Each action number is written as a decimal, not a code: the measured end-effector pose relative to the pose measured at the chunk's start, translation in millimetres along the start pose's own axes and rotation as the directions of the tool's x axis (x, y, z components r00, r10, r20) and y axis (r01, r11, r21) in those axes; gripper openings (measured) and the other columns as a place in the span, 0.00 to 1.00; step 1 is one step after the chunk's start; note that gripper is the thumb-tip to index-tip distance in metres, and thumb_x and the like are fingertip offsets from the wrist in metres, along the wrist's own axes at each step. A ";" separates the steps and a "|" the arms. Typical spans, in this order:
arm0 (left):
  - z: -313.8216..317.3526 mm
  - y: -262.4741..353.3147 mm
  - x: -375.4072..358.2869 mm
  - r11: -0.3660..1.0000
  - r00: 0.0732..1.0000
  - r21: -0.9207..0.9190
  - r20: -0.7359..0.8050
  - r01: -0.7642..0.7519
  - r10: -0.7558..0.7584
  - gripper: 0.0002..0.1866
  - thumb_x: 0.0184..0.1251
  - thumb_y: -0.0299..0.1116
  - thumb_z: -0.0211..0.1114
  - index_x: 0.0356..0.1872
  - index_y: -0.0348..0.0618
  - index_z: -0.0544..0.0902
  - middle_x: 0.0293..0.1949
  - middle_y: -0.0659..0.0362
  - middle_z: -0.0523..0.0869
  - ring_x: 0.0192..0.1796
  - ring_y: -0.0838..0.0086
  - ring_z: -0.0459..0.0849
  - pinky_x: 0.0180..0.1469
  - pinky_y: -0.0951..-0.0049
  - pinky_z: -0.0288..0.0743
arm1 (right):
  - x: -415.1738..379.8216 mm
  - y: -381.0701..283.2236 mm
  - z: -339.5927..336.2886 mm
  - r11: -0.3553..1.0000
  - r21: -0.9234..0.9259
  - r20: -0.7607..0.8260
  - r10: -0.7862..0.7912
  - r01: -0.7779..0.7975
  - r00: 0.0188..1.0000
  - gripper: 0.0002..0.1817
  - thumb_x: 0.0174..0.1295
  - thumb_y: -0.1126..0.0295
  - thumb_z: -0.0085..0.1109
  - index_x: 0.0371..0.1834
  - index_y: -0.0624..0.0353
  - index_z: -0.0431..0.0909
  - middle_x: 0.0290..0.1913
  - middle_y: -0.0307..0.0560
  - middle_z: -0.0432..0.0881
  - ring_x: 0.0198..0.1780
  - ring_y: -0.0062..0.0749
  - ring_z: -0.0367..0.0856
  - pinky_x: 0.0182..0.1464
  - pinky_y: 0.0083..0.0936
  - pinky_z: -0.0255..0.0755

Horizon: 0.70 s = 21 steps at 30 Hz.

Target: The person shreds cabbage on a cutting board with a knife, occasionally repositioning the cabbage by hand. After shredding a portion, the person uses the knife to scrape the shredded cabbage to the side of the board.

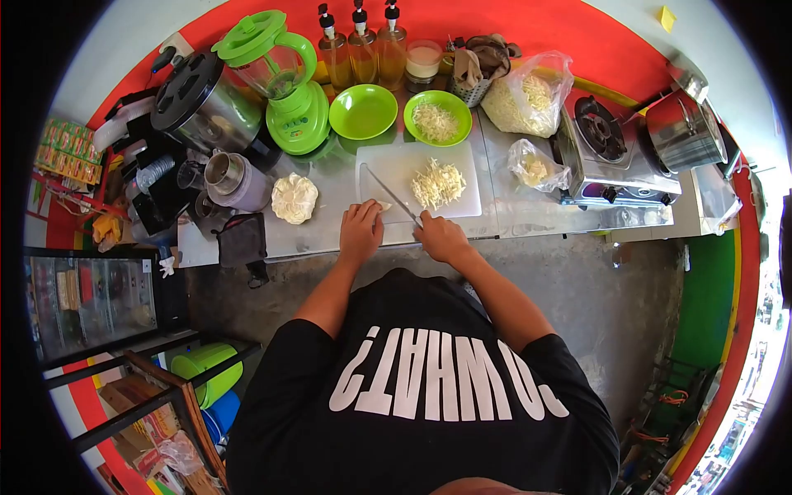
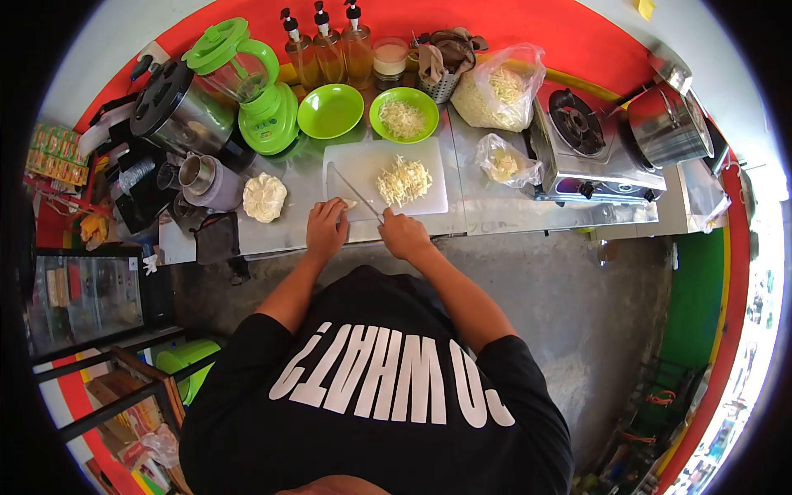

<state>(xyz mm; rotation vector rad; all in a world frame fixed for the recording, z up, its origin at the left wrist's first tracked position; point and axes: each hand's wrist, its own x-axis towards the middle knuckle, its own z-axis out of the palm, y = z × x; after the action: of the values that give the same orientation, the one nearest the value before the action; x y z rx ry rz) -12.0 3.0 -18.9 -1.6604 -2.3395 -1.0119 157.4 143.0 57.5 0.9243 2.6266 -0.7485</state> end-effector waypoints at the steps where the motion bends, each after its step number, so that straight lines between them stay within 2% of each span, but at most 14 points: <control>1: -1.4 2.7 0.2 1.000 1.000 0.003 0.000 0.008 -0.008 0.14 0.62 0.29 0.67 0.49 0.46 0.82 0.55 0.60 0.83 0.53 0.60 0.78 0.55 0.60 0.72 | 2.9 -0.1 -0.9 0.999 -0.028 0.017 -0.039 0.039 0.999 0.16 0.73 0.60 0.53 0.50 0.63 0.72 0.42 0.63 0.87 0.47 0.60 0.87 0.51 0.53 0.79; 4: -8.5 12.2 -4.8 0.998 0.997 0.017 0.049 -0.054 0.054 0.19 0.61 0.30 0.66 0.55 0.45 0.80 0.58 0.60 0.81 0.51 0.60 0.77 0.55 0.59 0.72 | 5.1 2.6 -4.5 0.993 -0.074 0.032 -0.092 0.094 0.995 0.16 0.74 0.58 0.55 0.50 0.62 0.72 0.40 0.61 0.88 0.45 0.56 0.88 0.48 0.50 0.80; 6: -13.4 17.1 -7.5 0.997 0.995 0.067 0.096 -0.030 0.023 0.23 0.61 0.31 0.67 0.59 0.45 0.78 0.62 0.58 0.79 0.51 0.57 0.77 0.56 0.58 0.72 | 2.0 2.3 -9.5 0.990 -0.091 0.019 -0.105 0.106 0.994 0.17 0.74 0.58 0.55 0.50 0.62 0.73 0.38 0.59 0.88 0.44 0.55 0.89 0.47 0.49 0.80; 8: -14.4 18.5 -2.8 0.997 0.992 0.081 0.129 -0.007 -0.003 0.24 0.61 0.33 0.66 0.60 0.45 0.77 0.62 0.58 0.78 0.51 0.57 0.77 0.57 0.58 0.72 | -2.7 2.2 -15.9 0.971 -0.203 -0.012 -0.133 0.128 0.991 0.16 0.74 0.58 0.55 0.49 0.62 0.73 0.35 0.56 0.88 0.40 0.52 0.90 0.43 0.47 0.81; 11: -12.1 18.2 -3.0 0.995 0.985 0.093 0.167 0.036 -0.052 0.24 0.61 0.35 0.66 0.60 0.47 0.77 0.63 0.61 0.77 0.51 0.58 0.76 0.57 0.58 0.72 | -12.0 -0.5 -17.4 0.966 -0.231 -0.013 -0.122 0.115 0.992 0.16 0.74 0.59 0.54 0.50 0.62 0.72 0.34 0.55 0.89 0.38 0.50 0.90 0.40 0.45 0.82; 15: -7.5 12.3 -6.2 0.993 0.982 0.102 0.169 0.064 -0.081 0.23 0.62 0.35 0.65 0.60 0.51 0.77 0.64 0.64 0.76 0.50 0.59 0.76 0.57 0.58 0.72 | -0.1 -0.3 27.3 0.980 -0.197 -0.003 -0.027 0.026 1.000 0.15 0.75 0.59 0.52 0.50 0.62 0.70 0.35 0.56 0.89 0.39 0.49 0.91 0.40 0.44 0.83; 17: -7.1 11.6 -6.4 0.994 0.981 0.087 0.172 0.072 -0.086 0.23 0.62 0.36 0.65 0.60 0.51 0.77 0.64 0.64 0.77 0.50 0.59 0.76 0.57 0.59 0.72 | 12.2 -5.7 41.7 0.995 -0.099 -0.046 0.006 -0.010 0.999 0.16 0.76 0.60 0.51 0.49 0.64 0.69 0.34 0.60 0.88 0.40 0.55 0.90 0.42 0.48 0.82; 21: -10.7 11.0 -4.8 0.995 0.978 0.071 0.188 0.075 -0.087 0.22 0.64 0.37 0.64 0.60 0.52 0.77 0.64 0.65 0.77 0.51 0.60 0.76 0.58 0.59 0.72 | 19.9 -30.3 20.1 0.994 -0.110 -0.060 0.003 -0.009 0.998 0.16 0.77 0.61 0.50 0.49 0.65 0.69 0.36 0.61 0.88 0.41 0.55 0.90 0.43 0.48 0.82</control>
<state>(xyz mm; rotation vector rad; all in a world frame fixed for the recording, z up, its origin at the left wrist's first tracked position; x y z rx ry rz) -3.6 -4.9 -7.7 -1.7216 -2.5504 -0.8139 124.2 121.9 44.5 0.9369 2.6849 -0.5756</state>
